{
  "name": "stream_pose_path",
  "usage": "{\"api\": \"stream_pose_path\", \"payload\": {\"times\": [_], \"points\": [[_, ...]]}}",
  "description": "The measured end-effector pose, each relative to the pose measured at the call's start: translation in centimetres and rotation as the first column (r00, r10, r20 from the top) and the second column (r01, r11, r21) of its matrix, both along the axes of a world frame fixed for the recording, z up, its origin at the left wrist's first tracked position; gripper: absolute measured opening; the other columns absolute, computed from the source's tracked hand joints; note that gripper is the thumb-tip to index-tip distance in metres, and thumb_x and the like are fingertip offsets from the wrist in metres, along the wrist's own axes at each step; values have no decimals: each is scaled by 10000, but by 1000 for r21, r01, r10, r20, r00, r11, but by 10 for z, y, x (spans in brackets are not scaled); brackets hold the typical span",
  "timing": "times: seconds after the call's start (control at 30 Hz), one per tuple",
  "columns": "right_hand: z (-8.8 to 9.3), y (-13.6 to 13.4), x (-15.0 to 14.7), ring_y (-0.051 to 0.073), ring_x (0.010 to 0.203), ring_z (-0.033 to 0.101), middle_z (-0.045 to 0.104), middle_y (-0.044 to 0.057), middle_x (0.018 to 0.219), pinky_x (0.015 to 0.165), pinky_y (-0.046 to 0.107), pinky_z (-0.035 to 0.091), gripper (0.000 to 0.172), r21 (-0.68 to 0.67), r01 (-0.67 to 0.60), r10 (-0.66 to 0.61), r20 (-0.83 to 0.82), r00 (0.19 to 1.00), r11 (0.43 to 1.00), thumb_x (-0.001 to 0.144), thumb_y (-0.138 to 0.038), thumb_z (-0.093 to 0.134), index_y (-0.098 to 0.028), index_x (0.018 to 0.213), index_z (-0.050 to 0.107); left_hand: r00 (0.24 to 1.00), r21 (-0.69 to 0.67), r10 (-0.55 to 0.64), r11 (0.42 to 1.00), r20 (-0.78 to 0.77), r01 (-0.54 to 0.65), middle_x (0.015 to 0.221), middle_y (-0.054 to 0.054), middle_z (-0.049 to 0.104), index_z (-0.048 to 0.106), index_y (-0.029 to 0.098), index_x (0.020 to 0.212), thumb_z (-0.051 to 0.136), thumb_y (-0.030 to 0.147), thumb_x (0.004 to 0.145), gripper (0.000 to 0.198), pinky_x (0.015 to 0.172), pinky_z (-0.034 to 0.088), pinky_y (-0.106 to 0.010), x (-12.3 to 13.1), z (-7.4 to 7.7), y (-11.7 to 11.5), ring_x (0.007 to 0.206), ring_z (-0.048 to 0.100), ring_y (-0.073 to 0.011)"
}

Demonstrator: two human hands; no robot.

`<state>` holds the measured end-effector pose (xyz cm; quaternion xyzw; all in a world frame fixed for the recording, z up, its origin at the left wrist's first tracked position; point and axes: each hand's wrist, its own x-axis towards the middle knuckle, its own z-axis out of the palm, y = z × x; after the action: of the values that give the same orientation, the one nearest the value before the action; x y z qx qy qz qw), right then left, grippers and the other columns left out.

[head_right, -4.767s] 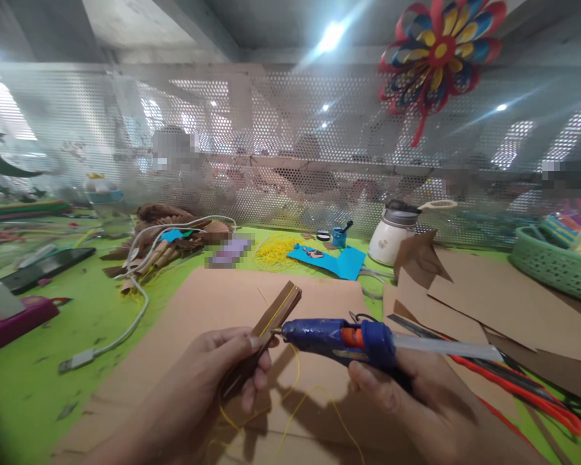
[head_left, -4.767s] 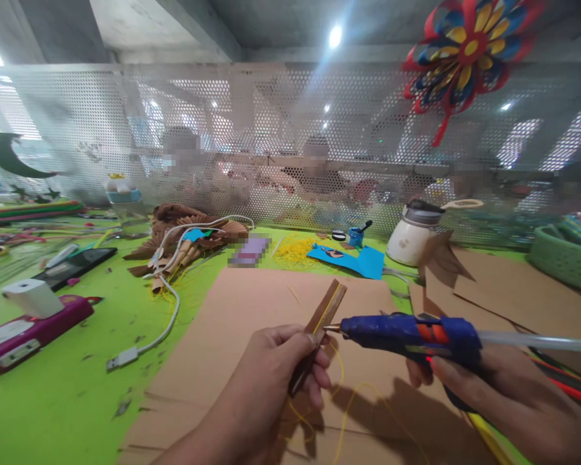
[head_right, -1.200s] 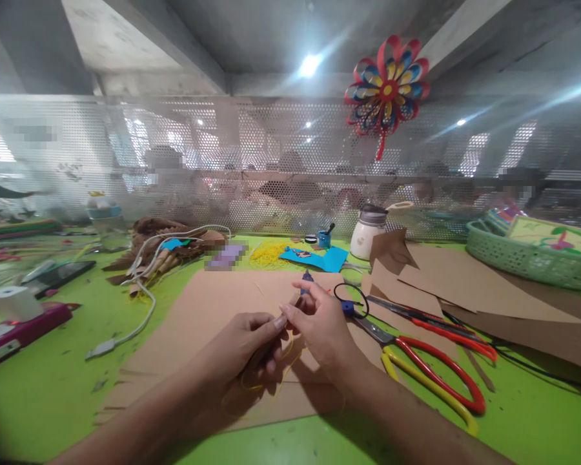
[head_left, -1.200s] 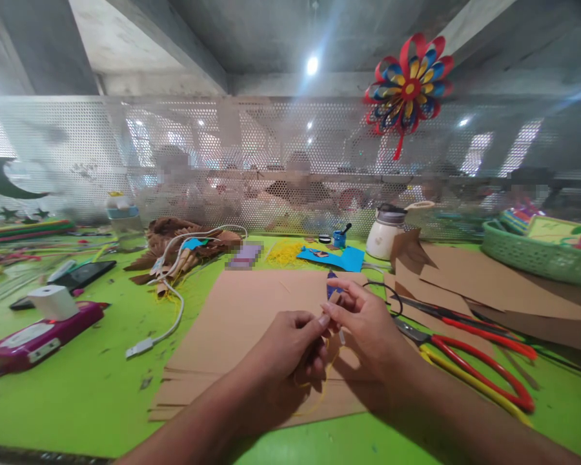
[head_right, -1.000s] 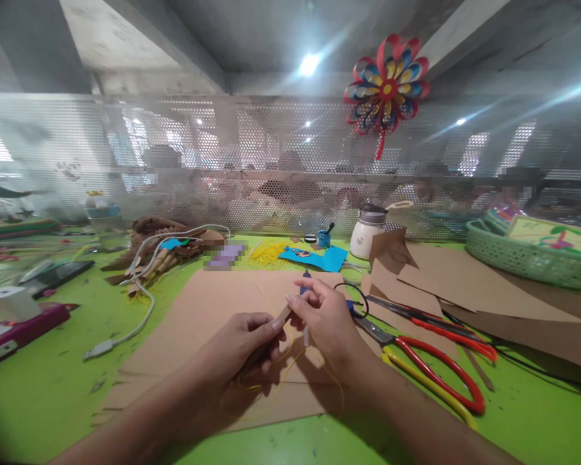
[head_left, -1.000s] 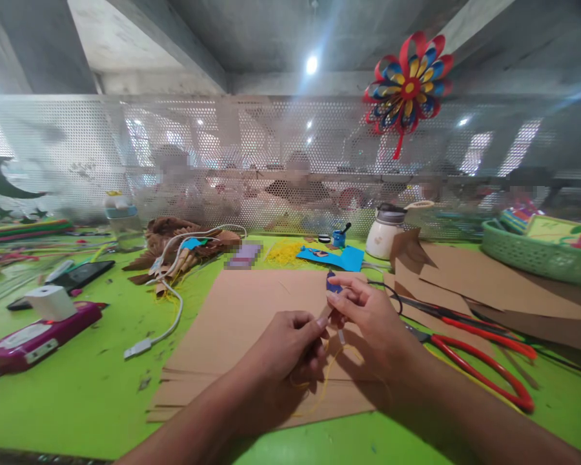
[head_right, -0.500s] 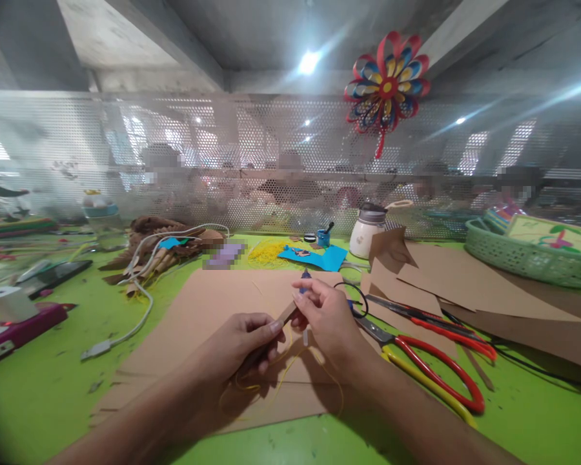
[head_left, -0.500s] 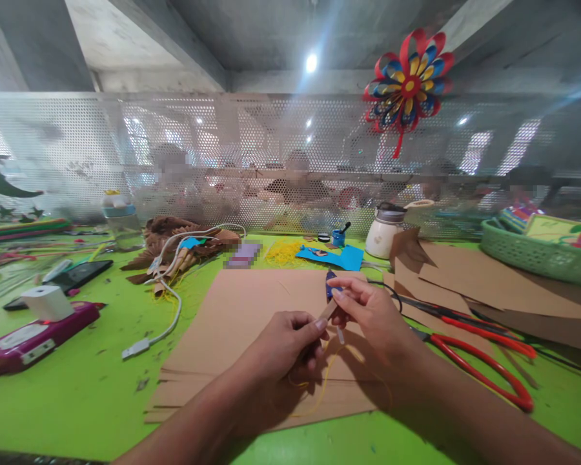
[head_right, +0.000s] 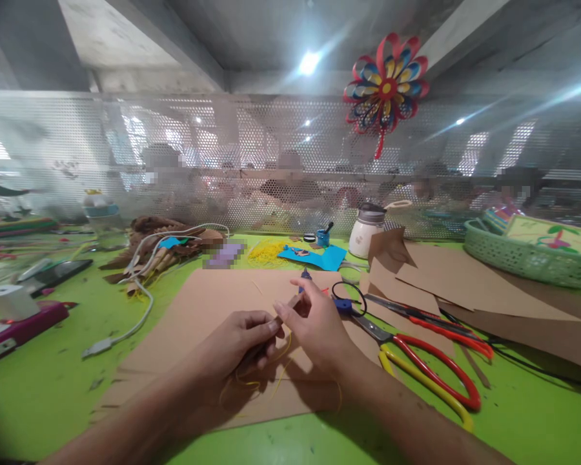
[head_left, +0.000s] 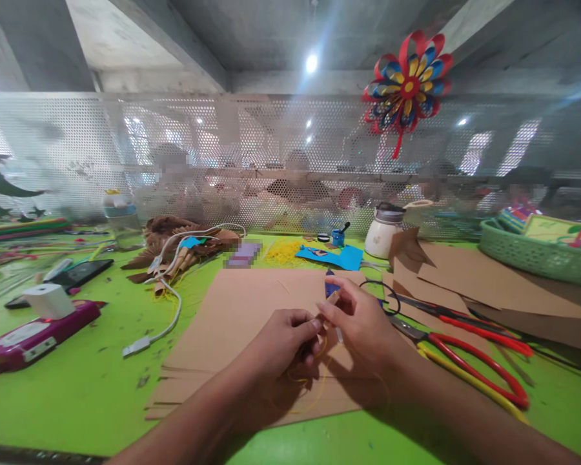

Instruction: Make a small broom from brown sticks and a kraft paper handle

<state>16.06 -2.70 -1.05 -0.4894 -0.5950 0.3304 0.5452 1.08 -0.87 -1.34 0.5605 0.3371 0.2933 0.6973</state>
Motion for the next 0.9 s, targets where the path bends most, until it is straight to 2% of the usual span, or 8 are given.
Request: {"api": "stream_pose_path", "payload": {"times": [0.07, 0.2, 0.33, 0.5, 0.63, 0.77, 0.9], "points": [[-5, 2, 0, 159, 648, 556, 567, -23, 686, 620, 299, 437, 464, 17, 4, -4, 25, 1000, 1000, 765, -305, 620, -179, 1190, 483, 1000, 1, -4, 1000, -12, 4, 485, 34, 467, 492, 150, 616, 607, 409, 707, 297, 386, 306, -194, 0, 1, 1, 370, 409, -65], [-6, 3, 1, 153, 629, 571, 557, -33, 676, 622, 300, 452, 431, 16, -20, 21, -48, 999, 1000, 776, -253, 590, -194, 1187, 475, 1000, -15, 8, 1000, 4, -8, 464, 27, 463, 497, 147, 592, 604, 378, 704, 278, 387, 328, -208, 1, 3, -3, 370, 416, -78], [1, 1, 2, 154, 594, 584, 557, -32, 660, 592, 299, 461, 403, -17, -36, 35, -97, 995, 999, 781, -274, 580, -185, 1165, 495, 999, -35, 3, 999, 54, -1, 492, 23, 485, 530, 135, 672, 613, 333, 701, 217, 399, 359, -209, 0, 7, -8, 386, 435, -81], [2, 0, 2, 153, 602, 594, 576, -23, 684, 595, 299, 465, 397, -33, -52, 47, -133, 990, 998, 782, -297, 580, -186, 1158, 516, 1000, -13, -1, 1000, -13, 1, 558, 15, 518, 532, 129, 695, 626, 318, 703, 211, 407, 372, -190, -1, 10, -8, 400, 426, -57], [-1, 1, 1, 154, 622, 585, 587, -7, 710, 608, 305, 462, 382, -50, -47, 41, -120, 992, 998, 815, -347, 542, -169, 1151, 516, 1000, -15, 7, 1000, -14, -7, 534, 26, 498, 537, 129, 707, 607, 305, 721, 191, 410, 363, -179, -2, 9, -6, 408, 428, -59], [-3, 0, -2, 163, 669, 587, 595, -18, 714, 623, 298, 458, 496, -39, -48, 44, -82, 996, 998, 764, -282, 614, -198, 1227, 455, 1000, -11, -6, 1000, 25, 7, 532, 13, 501, 523, 132, 656, 592, 296, 719, 189, 404, 362, -197, -1, 8, -7, 399, 423, -68], [-2, -1, -3, 145, 609, 583, 605, -37, 686, 607, 286, 462, 570, -29, -103, 97, -164, 982, 994, 726, -193, 621, -215, 1257, 417, 998, -56, -34, 998, 44, 37, 519, 17, 488, 524, 137, 631, 600, 295, 704, 191, 409, 371, -204, -1, 8, -6, 398, 423, -71]]}}
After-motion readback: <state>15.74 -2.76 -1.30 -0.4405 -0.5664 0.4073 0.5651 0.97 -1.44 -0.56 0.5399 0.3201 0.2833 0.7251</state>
